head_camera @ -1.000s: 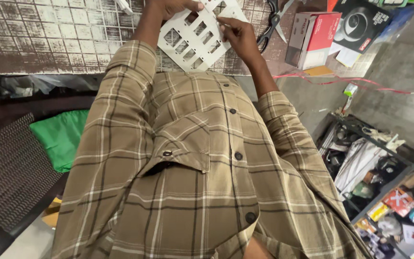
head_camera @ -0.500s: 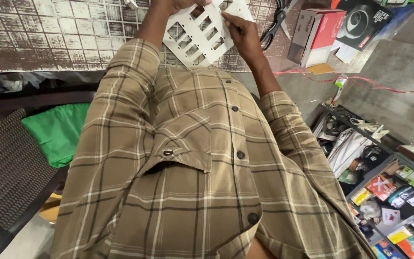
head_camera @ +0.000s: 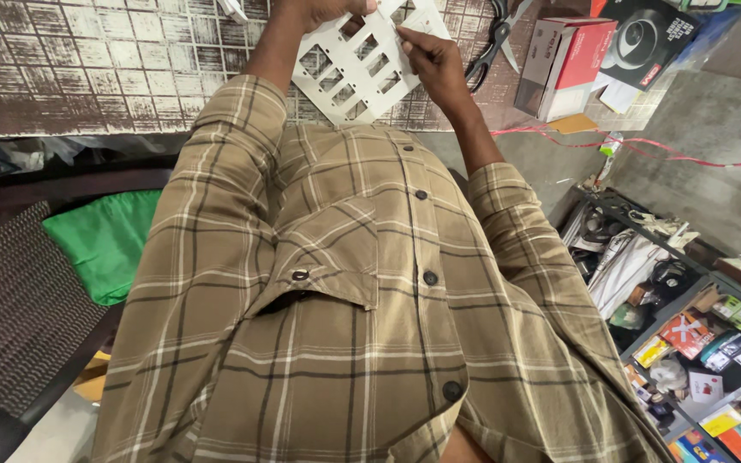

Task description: The person uses a screwdriver to manipulate and assemble components on a white plastic electrical switchboard. They repeatedly insert and remove small white plastic pieces into the board's slots while working at a cluttered table.

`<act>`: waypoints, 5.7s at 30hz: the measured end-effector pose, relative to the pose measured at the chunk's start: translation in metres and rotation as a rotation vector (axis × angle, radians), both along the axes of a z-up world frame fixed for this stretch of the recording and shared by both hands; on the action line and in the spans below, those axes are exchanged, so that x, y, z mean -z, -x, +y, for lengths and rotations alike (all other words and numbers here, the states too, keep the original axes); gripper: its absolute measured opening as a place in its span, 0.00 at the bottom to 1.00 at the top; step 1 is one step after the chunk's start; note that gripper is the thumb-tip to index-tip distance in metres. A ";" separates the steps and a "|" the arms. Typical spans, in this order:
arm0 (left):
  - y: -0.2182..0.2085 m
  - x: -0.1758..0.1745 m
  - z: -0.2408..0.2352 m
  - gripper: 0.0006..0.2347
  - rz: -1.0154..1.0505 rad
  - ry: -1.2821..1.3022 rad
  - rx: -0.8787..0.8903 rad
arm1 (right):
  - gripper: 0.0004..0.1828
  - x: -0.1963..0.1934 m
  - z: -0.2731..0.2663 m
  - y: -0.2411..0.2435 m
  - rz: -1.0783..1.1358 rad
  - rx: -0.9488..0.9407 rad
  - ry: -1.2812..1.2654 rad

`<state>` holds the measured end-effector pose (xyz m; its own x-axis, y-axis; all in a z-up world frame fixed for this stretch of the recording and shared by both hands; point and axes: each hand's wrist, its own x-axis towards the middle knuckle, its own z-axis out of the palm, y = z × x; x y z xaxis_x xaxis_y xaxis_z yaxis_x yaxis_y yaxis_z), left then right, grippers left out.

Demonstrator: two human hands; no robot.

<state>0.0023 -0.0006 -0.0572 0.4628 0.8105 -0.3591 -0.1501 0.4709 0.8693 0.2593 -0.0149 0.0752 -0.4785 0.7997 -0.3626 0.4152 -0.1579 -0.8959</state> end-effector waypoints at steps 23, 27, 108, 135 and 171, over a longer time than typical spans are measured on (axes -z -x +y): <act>0.000 -0.013 -0.001 0.10 0.138 0.073 0.005 | 0.14 -0.029 0.002 0.013 -0.127 -0.097 -0.171; -0.001 -0.010 -0.002 0.10 0.035 0.209 0.000 | 0.15 -0.042 0.002 0.022 -0.198 -0.103 -0.187; -0.015 0.006 0.005 0.14 0.005 0.137 0.052 | 0.13 -0.148 0.010 0.030 -0.692 -0.328 -0.415; -0.018 0.001 0.007 0.14 -0.059 0.215 0.045 | 0.12 -0.148 -0.001 0.039 -0.827 -0.498 -0.625; -0.042 0.011 0.003 0.17 0.244 0.101 0.054 | 0.27 -0.148 0.059 0.053 -0.955 -1.124 -0.677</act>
<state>0.0444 0.0028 -0.0679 0.3941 0.7415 -0.5429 0.0859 0.5584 0.8251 0.2060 0.0442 0.2237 -0.7193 0.3491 -0.6006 0.4588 0.8879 -0.0334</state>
